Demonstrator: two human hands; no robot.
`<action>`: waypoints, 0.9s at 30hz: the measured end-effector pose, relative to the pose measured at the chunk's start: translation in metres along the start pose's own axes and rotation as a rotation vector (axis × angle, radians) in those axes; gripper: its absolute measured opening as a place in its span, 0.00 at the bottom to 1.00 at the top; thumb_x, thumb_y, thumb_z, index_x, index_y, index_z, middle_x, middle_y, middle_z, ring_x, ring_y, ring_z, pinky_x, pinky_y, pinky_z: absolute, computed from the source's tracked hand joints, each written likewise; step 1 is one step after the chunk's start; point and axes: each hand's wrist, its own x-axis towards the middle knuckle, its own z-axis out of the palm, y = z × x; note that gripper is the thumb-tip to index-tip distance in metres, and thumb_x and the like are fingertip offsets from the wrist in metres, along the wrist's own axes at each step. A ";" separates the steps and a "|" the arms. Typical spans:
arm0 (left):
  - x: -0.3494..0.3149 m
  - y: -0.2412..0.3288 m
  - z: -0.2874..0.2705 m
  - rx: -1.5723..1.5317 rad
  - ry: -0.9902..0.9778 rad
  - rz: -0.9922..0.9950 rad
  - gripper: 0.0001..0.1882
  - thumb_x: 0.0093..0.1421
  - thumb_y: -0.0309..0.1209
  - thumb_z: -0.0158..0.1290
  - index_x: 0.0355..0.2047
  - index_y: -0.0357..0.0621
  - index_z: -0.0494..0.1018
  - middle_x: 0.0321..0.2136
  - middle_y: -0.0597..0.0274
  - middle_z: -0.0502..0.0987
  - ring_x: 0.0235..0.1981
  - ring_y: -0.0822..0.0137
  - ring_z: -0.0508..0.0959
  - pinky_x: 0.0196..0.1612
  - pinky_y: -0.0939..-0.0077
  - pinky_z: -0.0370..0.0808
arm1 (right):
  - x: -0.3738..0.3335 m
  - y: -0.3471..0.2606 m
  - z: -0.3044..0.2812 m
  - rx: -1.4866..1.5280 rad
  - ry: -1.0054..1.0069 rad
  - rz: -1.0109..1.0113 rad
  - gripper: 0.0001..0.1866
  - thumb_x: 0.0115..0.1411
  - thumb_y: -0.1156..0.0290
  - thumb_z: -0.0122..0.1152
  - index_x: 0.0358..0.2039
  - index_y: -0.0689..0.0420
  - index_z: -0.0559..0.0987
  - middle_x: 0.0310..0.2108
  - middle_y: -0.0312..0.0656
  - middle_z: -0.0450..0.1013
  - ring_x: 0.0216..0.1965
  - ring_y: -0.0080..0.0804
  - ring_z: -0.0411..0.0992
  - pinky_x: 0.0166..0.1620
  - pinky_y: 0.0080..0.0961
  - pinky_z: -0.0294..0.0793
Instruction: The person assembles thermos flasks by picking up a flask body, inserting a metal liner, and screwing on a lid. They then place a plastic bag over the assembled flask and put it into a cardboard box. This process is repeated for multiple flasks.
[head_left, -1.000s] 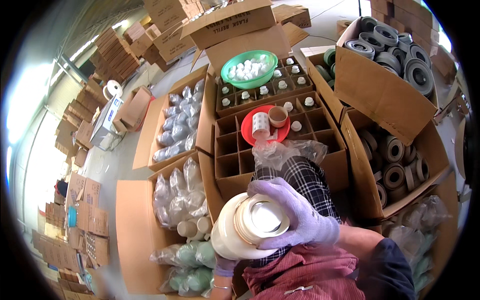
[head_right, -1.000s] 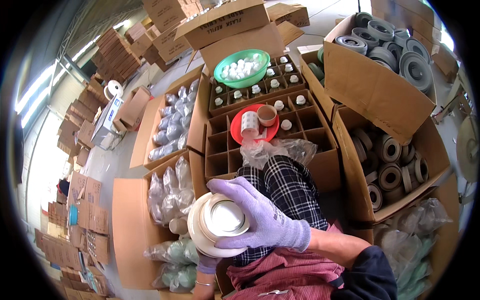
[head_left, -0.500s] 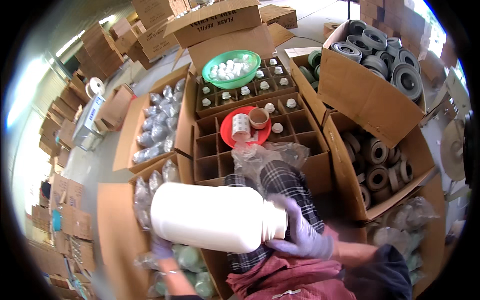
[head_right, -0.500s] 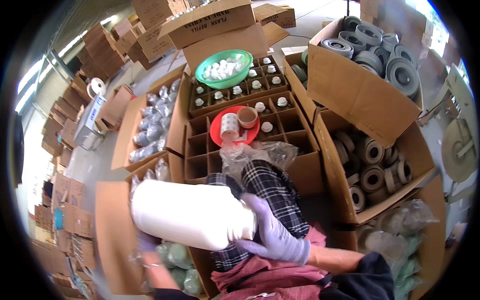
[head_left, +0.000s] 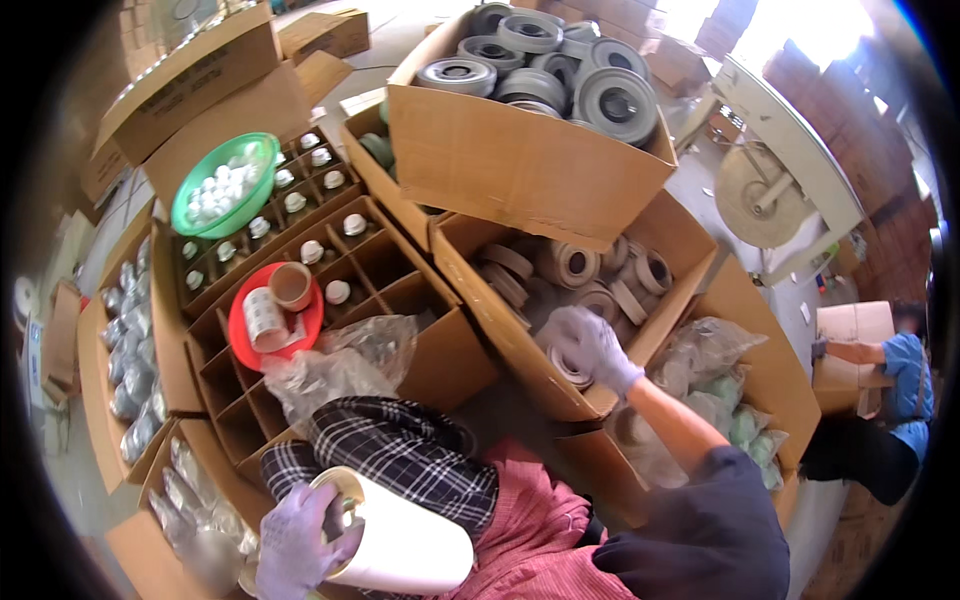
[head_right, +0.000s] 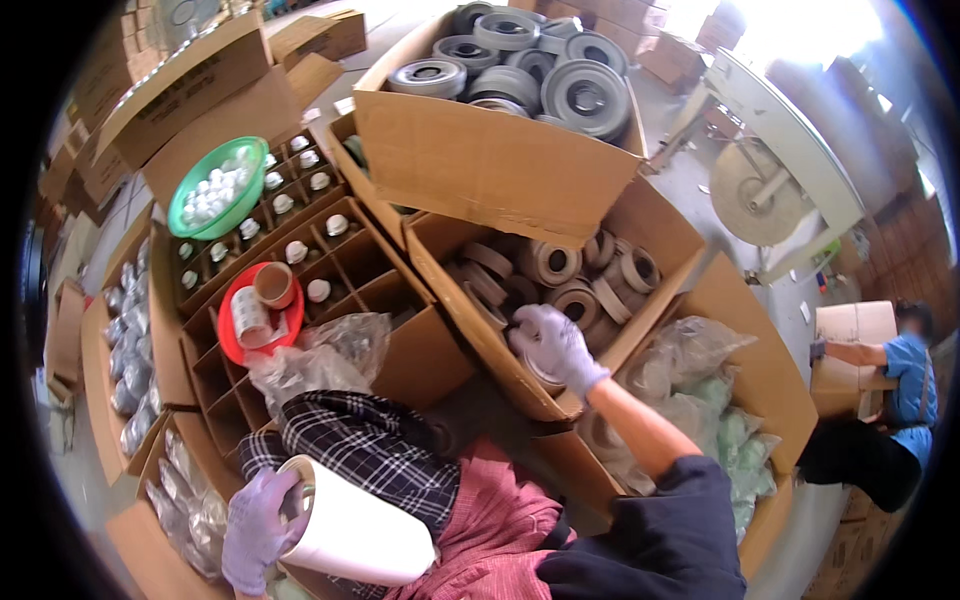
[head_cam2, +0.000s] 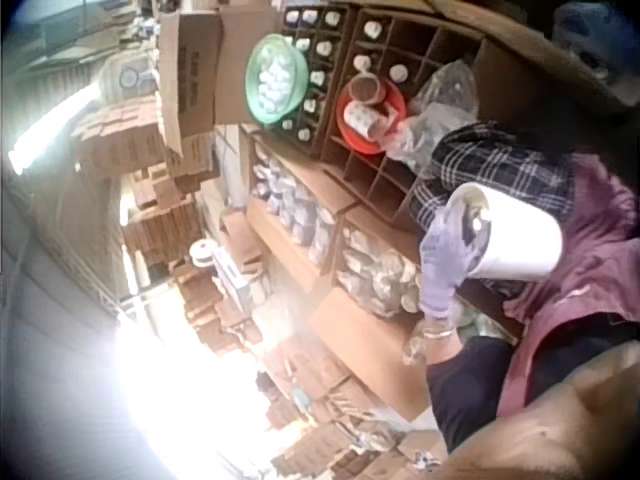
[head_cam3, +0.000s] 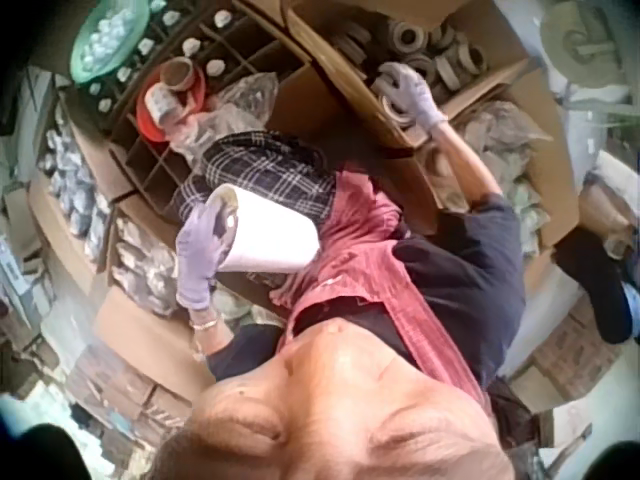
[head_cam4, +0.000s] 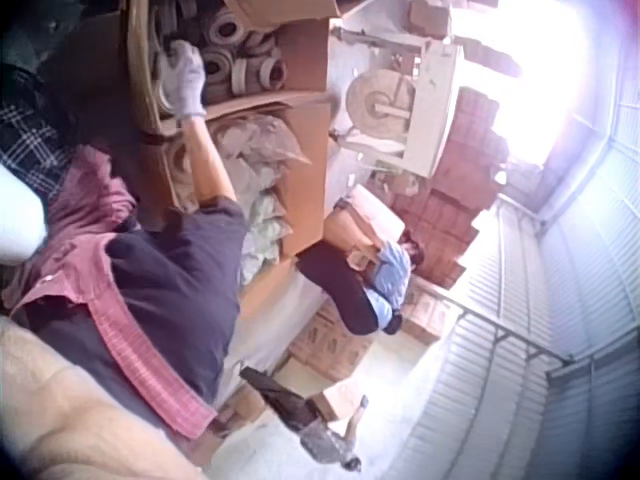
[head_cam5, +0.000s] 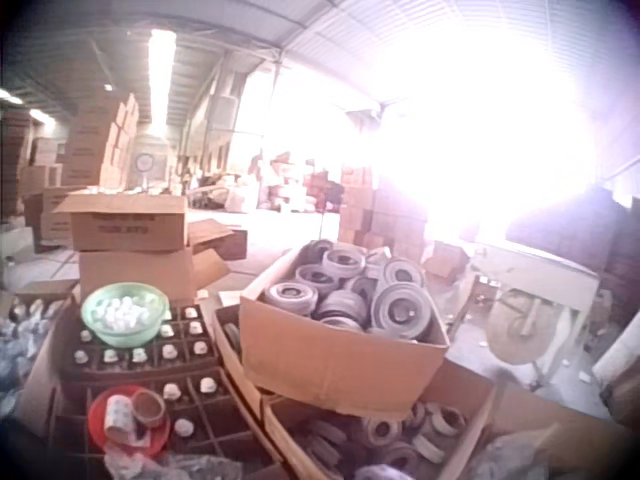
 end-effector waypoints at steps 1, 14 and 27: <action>-0.001 -0.004 0.008 -0.026 0.083 0.075 0.20 0.49 0.37 0.62 0.41 0.42 0.75 0.30 0.52 0.76 0.31 0.51 0.78 0.36 0.61 0.76 | 0.007 0.058 0.002 -0.170 -0.046 0.096 0.20 0.56 0.60 0.64 0.43 0.61 0.78 0.40 0.53 0.75 0.45 0.50 0.74 0.48 0.40 0.73; 0.012 0.001 0.021 -0.131 0.199 0.058 0.16 0.51 0.32 0.61 0.39 0.39 0.76 0.28 0.51 0.76 0.29 0.56 0.78 0.32 0.65 0.75 | 0.020 0.244 0.025 -0.468 -0.010 0.790 0.25 0.53 0.62 0.66 0.48 0.61 0.71 0.42 0.58 0.77 0.45 0.52 0.77 0.49 0.42 0.76; 0.075 0.045 -0.019 -1.368 0.077 0.192 0.28 0.66 0.41 0.53 0.59 0.36 0.64 0.51 0.58 0.73 0.51 0.69 0.75 0.54 0.70 0.75 | 0.007 -0.196 0.021 -0.181 0.143 -1.091 0.20 0.49 0.69 0.63 0.45 0.51 0.78 0.40 0.37 0.70 0.42 0.35 0.72 0.41 0.35 0.72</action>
